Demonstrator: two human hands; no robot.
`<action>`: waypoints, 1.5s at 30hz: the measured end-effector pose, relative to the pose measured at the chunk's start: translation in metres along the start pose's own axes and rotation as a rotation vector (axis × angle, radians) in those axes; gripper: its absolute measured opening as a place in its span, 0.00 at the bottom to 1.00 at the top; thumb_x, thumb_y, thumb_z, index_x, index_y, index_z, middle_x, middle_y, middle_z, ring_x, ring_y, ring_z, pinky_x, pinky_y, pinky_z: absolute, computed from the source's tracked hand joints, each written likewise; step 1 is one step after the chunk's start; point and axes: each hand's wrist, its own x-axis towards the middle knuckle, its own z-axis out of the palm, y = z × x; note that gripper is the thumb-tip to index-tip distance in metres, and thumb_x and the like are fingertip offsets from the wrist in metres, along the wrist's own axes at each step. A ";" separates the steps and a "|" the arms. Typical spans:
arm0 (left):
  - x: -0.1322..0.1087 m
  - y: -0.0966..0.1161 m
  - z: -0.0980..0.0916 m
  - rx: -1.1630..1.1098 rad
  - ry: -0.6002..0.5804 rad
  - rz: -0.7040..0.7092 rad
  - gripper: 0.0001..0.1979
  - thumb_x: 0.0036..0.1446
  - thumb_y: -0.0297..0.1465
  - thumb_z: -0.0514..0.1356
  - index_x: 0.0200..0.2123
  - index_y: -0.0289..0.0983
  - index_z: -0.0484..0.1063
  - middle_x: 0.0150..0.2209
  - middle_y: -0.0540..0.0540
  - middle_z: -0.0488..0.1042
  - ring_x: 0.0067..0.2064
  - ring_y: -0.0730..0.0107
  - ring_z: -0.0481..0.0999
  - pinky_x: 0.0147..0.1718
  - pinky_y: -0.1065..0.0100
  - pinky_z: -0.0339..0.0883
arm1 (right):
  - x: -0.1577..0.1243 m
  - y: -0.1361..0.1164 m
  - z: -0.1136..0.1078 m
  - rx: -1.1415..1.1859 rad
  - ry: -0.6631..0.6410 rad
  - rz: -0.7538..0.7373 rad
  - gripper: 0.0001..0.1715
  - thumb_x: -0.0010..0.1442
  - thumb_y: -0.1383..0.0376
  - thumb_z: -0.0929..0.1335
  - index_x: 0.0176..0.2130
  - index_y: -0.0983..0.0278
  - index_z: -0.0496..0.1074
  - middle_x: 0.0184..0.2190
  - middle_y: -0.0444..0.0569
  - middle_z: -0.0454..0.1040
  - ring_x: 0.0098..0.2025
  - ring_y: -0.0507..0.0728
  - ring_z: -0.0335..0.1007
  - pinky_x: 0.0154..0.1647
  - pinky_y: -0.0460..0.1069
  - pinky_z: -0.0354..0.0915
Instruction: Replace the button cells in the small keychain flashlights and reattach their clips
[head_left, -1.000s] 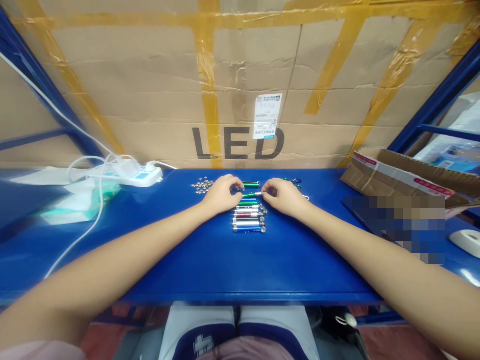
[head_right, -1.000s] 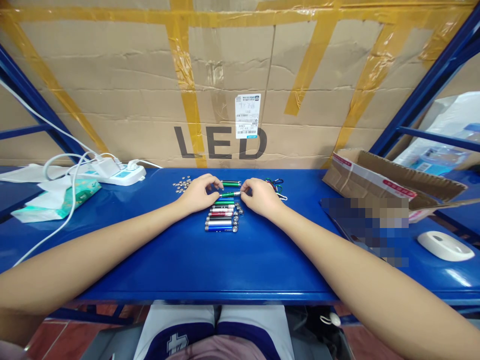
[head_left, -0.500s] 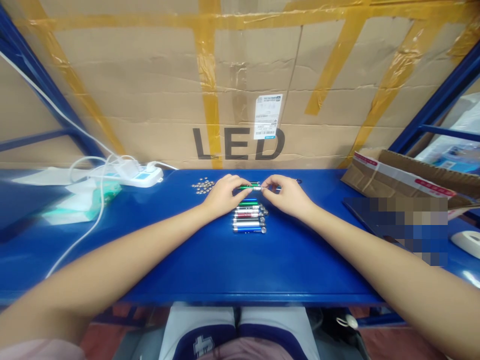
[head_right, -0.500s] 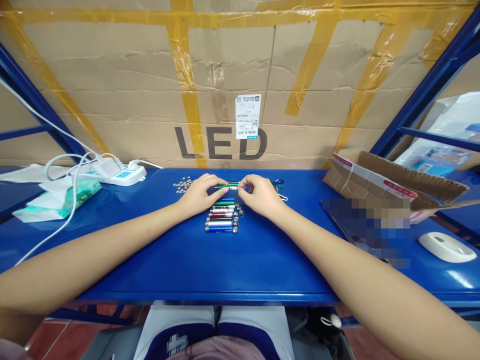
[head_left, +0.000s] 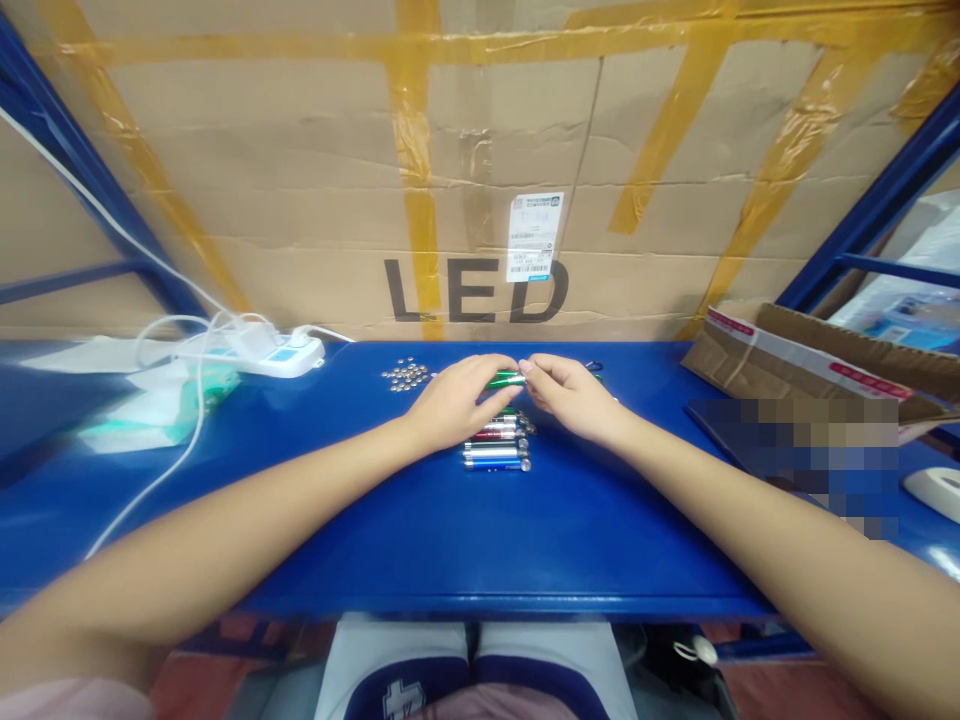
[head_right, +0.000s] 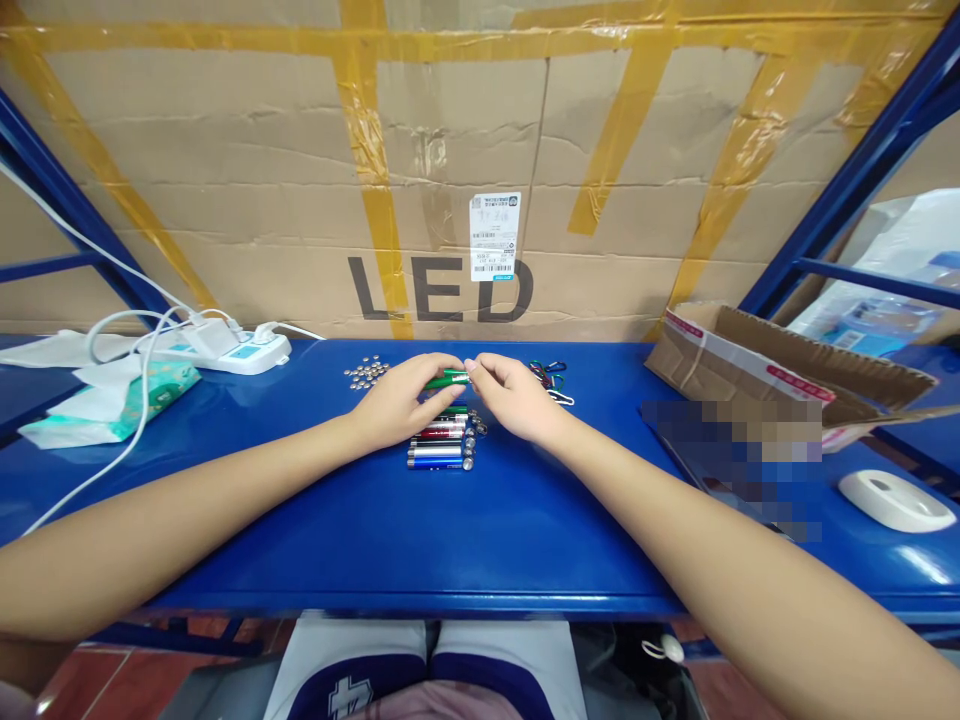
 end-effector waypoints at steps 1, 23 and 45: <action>0.000 0.003 0.000 0.049 -0.039 0.005 0.14 0.70 0.38 0.52 0.49 0.36 0.70 0.47 0.41 0.78 0.48 0.60 0.76 0.47 0.61 0.69 | 0.000 -0.001 0.001 -0.014 0.008 -0.002 0.25 0.67 0.47 0.60 0.26 0.59 0.55 0.21 0.39 0.56 0.25 0.52 0.52 0.28 0.49 0.54; 0.027 0.000 -0.016 -0.941 -0.260 -0.584 0.17 0.66 0.42 0.53 0.31 0.36 0.71 0.20 0.56 0.51 0.20 0.78 0.50 0.20 0.72 0.45 | 0.002 -0.004 -0.012 -0.433 0.190 -0.122 0.19 0.71 0.58 0.57 0.28 0.60 0.57 0.24 0.42 0.62 0.27 0.53 0.59 0.32 0.49 0.56; 0.011 -0.093 -0.033 -0.188 -0.259 -0.429 0.17 0.61 0.34 0.49 0.39 0.34 0.77 0.42 0.42 0.80 0.43 0.62 0.78 0.45 0.62 0.71 | 0.009 0.031 -0.007 -0.755 -0.077 0.078 0.14 0.69 0.63 0.62 0.31 0.62 0.68 0.32 0.52 0.78 0.32 0.58 0.71 0.33 0.49 0.58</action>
